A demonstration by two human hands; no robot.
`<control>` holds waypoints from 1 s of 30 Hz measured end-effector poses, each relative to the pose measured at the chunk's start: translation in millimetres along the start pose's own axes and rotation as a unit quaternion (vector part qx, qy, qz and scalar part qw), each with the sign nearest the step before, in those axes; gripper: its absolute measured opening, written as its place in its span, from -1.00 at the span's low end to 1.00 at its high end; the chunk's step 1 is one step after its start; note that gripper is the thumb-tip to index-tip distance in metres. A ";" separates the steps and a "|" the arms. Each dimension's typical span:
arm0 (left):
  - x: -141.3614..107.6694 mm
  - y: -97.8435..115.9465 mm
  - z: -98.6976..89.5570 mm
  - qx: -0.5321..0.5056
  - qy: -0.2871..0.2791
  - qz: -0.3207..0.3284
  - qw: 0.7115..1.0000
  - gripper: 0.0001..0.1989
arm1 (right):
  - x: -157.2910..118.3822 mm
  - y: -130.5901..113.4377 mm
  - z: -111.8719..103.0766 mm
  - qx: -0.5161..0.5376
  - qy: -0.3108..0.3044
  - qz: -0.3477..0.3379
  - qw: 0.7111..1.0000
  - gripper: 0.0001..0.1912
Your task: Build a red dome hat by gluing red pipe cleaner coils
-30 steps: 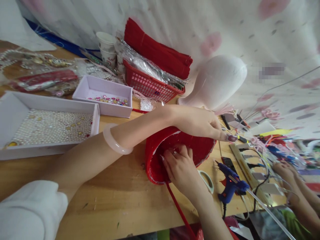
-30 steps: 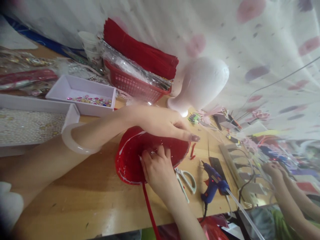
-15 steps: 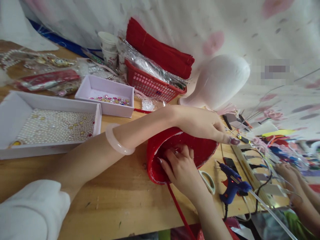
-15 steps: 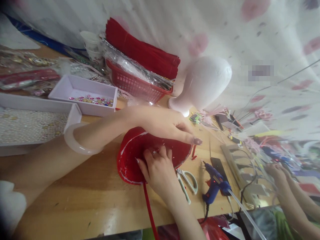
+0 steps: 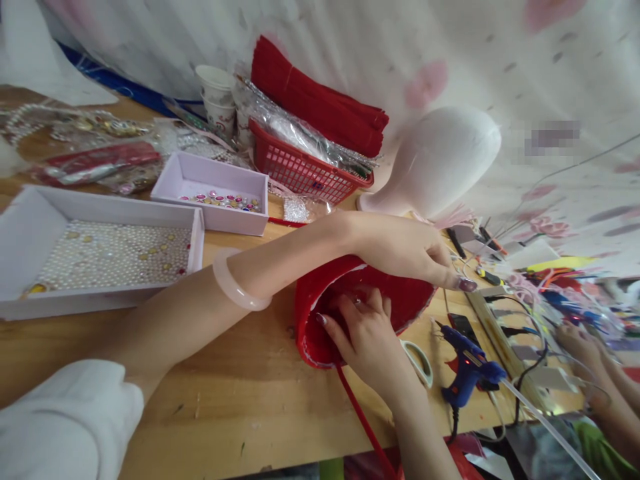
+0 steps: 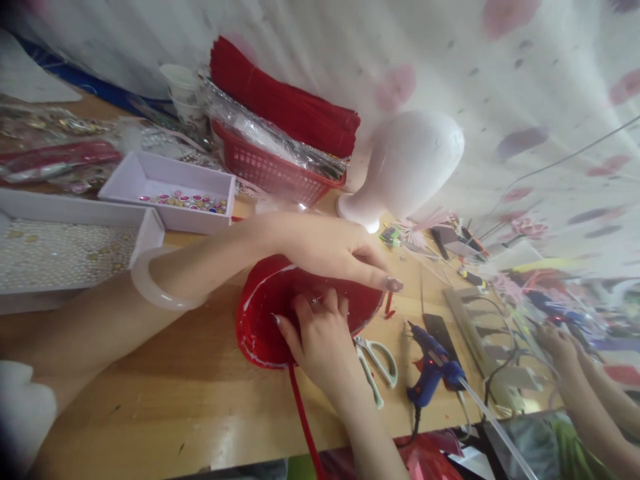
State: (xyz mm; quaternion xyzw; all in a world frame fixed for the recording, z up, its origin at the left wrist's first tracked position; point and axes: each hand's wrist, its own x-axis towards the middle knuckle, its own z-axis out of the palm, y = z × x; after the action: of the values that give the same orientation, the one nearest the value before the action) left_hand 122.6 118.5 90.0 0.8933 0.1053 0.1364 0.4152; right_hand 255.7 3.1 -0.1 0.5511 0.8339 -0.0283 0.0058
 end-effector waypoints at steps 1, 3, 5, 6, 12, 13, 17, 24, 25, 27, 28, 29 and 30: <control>0.0 -0.4 0.0 -0.001 0.001 0.000 1.000 -0.62 | 0.8 0.1 0.0 0.002 -0.003 0.000 1.000 -0.63; -0.3 -1.1 0.0 -0.007 0.003 0.000 1.000 -0.65 | 1.2 0.3 -0.5 0.005 -0.005 -0.002 1.000 -0.63; -0.8 -1.3 0.0 -0.013 0.003 0.000 1.000 -0.68 | -0.1 0.6 -1.6 0.009 -0.007 -0.001 1.000 -0.63; -1.1 -1.4 0.0 -0.016 0.003 0.003 1.000 -0.68 | -1.3 0.6 -2.3 0.012 -0.009 0.001 1.000 -0.64; -1.1 -1.1 0.7 -0.033 -0.005 0.009 0.999 -0.70 | -9.0 -1.3 -5.1 0.035 -0.030 0.001 0.999 -0.67; -0.8 -1.3 1.0 -0.032 -0.006 0.009 0.999 -0.69 | -9.2 -1.9 -5.4 0.036 -0.031 -0.001 0.999 -0.67; 0.3 -2.3 2.2 -0.046 -0.013 0.018 0.999 -0.68 | -7.1 -3.8 -6.1 0.032 -0.029 -0.004 0.999 -0.63; -0.9 -1.0 1.5 -0.056 -0.005 0.018 0.998 -0.70 | -12.7 -3.1 -4.0 0.018 -0.019 -0.026 0.999 -0.62; -1.3 -0.7 1.6 -0.058 -0.010 0.024 0.998 -0.70 | -15.1 -2.9 -3.9 0.022 -0.013 -0.028 0.999 -0.62; -1.9 -0.6 2.6 -0.063 -0.017 0.037 0.997 -0.65 | -20.0 -2.6 -4.3 0.026 -0.002 -0.033 0.999 -0.61; -2.1 -0.6 3.4 -0.066 -0.019 0.042 0.997 -0.62 | -22.1 -2.5 -4.9 0.028 0.000 -0.034 0.999 -0.61; -2.2 -0.5 4.3 -0.071 -0.020 0.048 0.996 -0.57 | -23.9 -2.3 -5.5 0.030 0.001 -0.033 0.999 -0.61; -2.3 -0.2 5.2 -0.075 -0.019 0.050 0.996 -0.54 | -25.2 -2.1 -6.0 0.035 0.001 -0.033 0.999 -0.62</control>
State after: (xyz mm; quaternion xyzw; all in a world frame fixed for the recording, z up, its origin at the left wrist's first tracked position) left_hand 122.1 114.2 86.2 0.8664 0.0417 0.1475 0.4752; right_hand 263.8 -20.5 7.0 0.5232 0.8502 -0.0571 -0.0147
